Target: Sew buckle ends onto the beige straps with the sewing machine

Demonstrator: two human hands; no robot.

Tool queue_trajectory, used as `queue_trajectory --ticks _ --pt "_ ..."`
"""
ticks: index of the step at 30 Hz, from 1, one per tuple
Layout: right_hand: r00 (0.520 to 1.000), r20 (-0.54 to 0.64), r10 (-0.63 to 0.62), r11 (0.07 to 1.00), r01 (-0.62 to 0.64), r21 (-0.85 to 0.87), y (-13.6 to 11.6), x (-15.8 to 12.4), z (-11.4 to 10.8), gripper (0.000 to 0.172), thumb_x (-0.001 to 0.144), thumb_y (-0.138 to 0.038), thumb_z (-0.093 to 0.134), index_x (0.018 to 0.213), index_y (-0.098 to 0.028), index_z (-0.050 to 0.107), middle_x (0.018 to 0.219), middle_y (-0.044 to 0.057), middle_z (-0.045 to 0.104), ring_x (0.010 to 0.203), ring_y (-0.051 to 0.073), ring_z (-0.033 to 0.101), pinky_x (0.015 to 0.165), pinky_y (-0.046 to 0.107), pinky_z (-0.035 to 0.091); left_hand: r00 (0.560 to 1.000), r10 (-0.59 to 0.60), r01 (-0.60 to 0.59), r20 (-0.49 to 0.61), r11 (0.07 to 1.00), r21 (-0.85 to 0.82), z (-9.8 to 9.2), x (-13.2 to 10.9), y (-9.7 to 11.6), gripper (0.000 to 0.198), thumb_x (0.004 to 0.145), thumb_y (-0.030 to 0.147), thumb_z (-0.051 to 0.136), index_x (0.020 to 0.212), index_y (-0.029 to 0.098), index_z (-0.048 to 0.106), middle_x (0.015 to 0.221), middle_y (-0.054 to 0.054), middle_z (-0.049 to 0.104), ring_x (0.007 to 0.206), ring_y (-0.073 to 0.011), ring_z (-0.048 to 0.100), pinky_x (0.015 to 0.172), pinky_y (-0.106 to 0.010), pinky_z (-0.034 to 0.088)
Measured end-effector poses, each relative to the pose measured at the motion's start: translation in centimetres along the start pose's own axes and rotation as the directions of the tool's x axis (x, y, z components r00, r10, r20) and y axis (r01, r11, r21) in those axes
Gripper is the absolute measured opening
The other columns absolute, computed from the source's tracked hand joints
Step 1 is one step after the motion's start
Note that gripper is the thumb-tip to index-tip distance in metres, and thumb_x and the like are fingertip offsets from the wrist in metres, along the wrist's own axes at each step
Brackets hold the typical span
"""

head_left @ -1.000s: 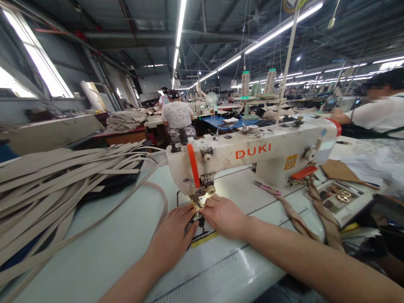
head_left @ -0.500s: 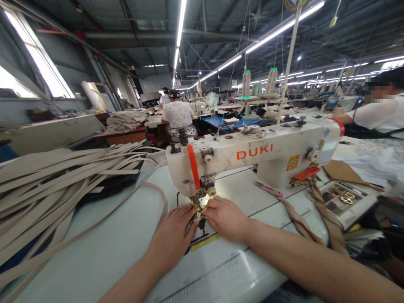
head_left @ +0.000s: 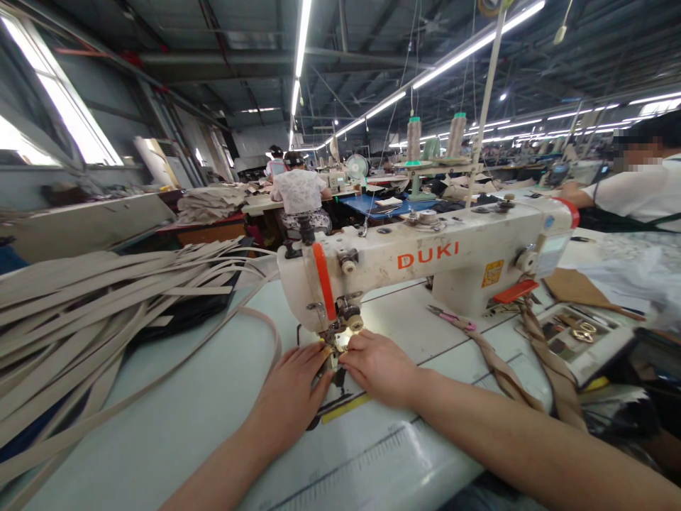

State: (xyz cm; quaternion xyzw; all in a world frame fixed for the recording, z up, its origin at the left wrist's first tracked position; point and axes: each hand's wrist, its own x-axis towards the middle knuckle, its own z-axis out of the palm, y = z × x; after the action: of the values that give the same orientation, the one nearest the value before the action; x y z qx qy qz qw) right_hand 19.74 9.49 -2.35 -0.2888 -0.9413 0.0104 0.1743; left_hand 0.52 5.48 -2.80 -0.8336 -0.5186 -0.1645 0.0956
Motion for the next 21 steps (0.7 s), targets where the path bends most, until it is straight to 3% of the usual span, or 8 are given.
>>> queue_trajectory --ticks 16,19,21 --pt "0.999 -0.037 -0.006 0.999 0.008 0.044 0.2 -0.1 0.2 0.025 0.093 -0.022 0.042 0.087 -0.016 0.066 0.090 0.007 0.064 0.088 0.020 0.053 0.081 0.030 0.041 0.991 -0.054 0.053 0.124 0.999 0.010 -0.1 0.2 0.1 0.038 0.092 0.029 0.039 0.120 0.013 0.060 0.125 -0.013 0.063 0.116 -0.0261 0.057 0.101 -0.049 0.043" --pt "0.997 -0.081 -0.016 0.997 0.022 0.075 0.3 -0.3 0.4 0.024 0.093 -0.023 0.043 0.085 -0.016 0.065 0.086 0.006 0.064 0.084 0.019 0.053 0.078 0.029 0.041 0.991 -0.045 0.035 0.123 0.996 0.083 -1.1 -0.7 0.4 0.041 0.092 0.031 0.039 0.126 0.016 0.056 0.131 -0.012 0.059 0.123 -0.0273 0.052 0.102 -0.052 0.041" --pt "0.994 -0.110 -0.020 0.996 0.030 0.088 0.3 -0.4 0.4 0.025 0.093 -0.023 0.043 0.082 -0.017 0.064 0.083 0.005 0.063 0.082 0.018 0.053 0.077 0.029 0.041 0.997 -0.030 0.019 0.069 0.987 0.159 -2.3 -2.5 0.5 0.045 0.090 0.032 0.041 0.132 0.018 0.050 0.135 -0.012 0.055 0.126 -0.0284 0.049 0.102 -0.052 0.041"
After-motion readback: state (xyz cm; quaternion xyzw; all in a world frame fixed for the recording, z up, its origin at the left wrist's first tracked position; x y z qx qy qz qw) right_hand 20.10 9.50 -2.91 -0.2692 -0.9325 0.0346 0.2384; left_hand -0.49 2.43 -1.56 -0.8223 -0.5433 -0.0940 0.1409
